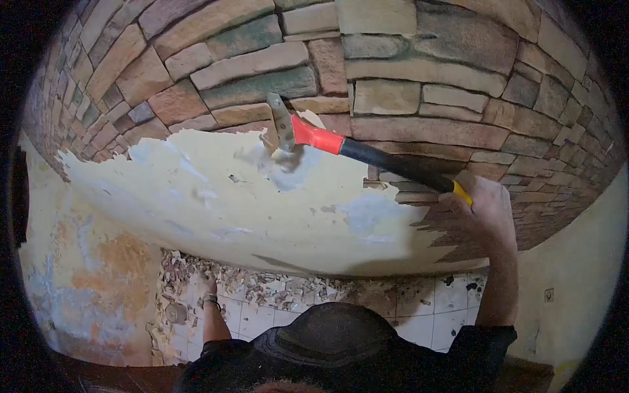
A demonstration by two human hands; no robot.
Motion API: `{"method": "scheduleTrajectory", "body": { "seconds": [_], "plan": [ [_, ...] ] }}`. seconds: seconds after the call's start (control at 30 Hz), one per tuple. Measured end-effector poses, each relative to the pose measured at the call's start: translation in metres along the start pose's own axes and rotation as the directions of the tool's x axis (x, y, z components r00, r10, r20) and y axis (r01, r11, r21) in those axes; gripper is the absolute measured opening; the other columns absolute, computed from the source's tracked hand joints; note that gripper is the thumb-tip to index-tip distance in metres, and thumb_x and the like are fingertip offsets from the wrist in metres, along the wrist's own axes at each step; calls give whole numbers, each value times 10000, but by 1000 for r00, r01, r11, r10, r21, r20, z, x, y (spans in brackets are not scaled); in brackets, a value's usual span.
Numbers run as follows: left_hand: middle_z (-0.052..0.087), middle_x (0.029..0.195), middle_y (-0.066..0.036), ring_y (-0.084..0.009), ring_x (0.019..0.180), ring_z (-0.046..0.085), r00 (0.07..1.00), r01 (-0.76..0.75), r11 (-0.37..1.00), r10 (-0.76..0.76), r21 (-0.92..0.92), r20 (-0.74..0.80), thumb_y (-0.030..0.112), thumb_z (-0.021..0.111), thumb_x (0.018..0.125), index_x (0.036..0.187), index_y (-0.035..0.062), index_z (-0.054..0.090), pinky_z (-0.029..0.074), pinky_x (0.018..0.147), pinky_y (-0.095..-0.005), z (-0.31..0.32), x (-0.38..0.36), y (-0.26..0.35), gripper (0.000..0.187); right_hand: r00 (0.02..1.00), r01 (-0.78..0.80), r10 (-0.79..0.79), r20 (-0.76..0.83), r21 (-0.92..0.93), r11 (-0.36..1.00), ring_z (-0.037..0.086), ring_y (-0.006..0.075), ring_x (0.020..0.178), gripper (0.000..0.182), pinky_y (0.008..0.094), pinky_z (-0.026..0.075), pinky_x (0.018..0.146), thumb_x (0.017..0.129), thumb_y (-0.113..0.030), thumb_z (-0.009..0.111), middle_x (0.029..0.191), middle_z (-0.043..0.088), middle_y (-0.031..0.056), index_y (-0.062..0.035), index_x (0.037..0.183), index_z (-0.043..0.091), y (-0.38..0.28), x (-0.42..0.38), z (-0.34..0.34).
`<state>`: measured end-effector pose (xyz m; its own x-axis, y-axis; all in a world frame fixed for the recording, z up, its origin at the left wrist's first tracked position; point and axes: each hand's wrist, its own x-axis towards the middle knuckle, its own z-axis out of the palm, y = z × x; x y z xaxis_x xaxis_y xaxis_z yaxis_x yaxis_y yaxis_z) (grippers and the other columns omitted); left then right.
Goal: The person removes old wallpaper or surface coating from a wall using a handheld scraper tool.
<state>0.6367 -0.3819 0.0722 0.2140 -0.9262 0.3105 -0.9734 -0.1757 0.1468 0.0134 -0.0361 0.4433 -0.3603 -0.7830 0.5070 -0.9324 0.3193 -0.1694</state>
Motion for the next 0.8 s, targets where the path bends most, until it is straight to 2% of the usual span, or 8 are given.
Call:
{"method": "scheduleTrajectory", "body": {
  "seconds": [0.1, 0.2, 0.27, 0.33, 0.53, 0.57, 0.67, 0.8],
  "plan": [
    [675, 979, -201, -362, 904, 650, 990, 106, 924, -65, -367, 122, 392, 588, 868, 1165, 56, 599, 504, 747, -453, -36, 1, -9, 449, 998, -4, 0, 65, 56, 998, 585, 398, 723, 379, 449, 440, 624, 879, -405, 593, 727, 567, 181, -32, 819, 561, 13, -18, -17],
    [675, 973, -203, -359, 898, 651, 974, 218, 944, -195, -247, 116, 375, 574, 889, 1159, 48, 593, 499, 751, -458, -65, -9, -19, 424, 996, -3, -8, 89, 121, 993, 551, 417, 654, 510, 457, 426, 589, 875, -517, 557, 679, 545, 188, -14, 792, 550, 11, -13, -18],
    [674, 981, -207, -346, 899, 655, 980, 197, 927, -186, -320, 65, 357, 562, 908, 1133, 33, 596, 501, 776, -436, -75, 2, -2, 396, 999, 36, -36, -13, 60, 998, 519, 415, 638, 335, 442, 387, 566, 800, -321, 644, 667, 501, 200, -6, 782, 529, -23, 6, -5],
    [680, 964, -196, -315, 875, 661, 925, -151, 903, -15, -403, -380, 306, 546, 933, 1104, 18, 604, 507, 777, -408, -82, 10, 45, 340, 992, -89, 73, 104, 168, 982, 525, 422, 656, 305, 446, 389, 568, 788, -288, 653, 668, 507, 203, -7, 794, 533, -33, 16, -13],
    [667, 1013, -185, -273, 890, 644, 985, -33, 761, -87, -648, -152, 246, 553, 947, 1107, -29, 586, 503, 804, -373, -147, 18, 68, 321, 997, -55, 50, 58, 90, 994, 544, 390, 625, 429, 407, 432, 585, 826, -424, 618, 645, 513, 197, -10, 771, 516, 15, -13, -21],
    [658, 1020, -174, -235, 904, 635, 990, 21, 600, -123, -800, -67, 252, 553, 956, 1119, -36, 585, 505, 803, -347, -159, 19, 73, 333, 995, -69, 59, 74, 131, 989, 528, 411, 653, 288, 434, 407, 586, 782, -257, 673, 685, 532, 198, -5, 796, 533, 11, -10, -21],
    [649, 1016, -129, -183, 890, 624, 915, -230, 662, -102, -714, -390, 271, 538, 970, 1166, -27, 572, 505, 790, -322, -160, 51, 97, 358, 984, -157, 145, 102, 126, 980, 530, 373, 630, 253, 417, 415, 603, 796, -217, 666, 681, 540, 191, -2, 786, 534, -48, 26, -15],
    [586, 1169, -121, -183, 1069, 548, 902, -421, 219, 3, -880, -431, 318, 520, 983, 1220, -2, 541, 452, 860, -295, -249, 31, 212, 399, 976, -167, 125, 180, 243, 956, 602, 361, 672, 248, 407, 475, 637, 829, -239, 672, 725, 603, 181, -15, 881, 579, -44, 22, -17]
  ]
}}
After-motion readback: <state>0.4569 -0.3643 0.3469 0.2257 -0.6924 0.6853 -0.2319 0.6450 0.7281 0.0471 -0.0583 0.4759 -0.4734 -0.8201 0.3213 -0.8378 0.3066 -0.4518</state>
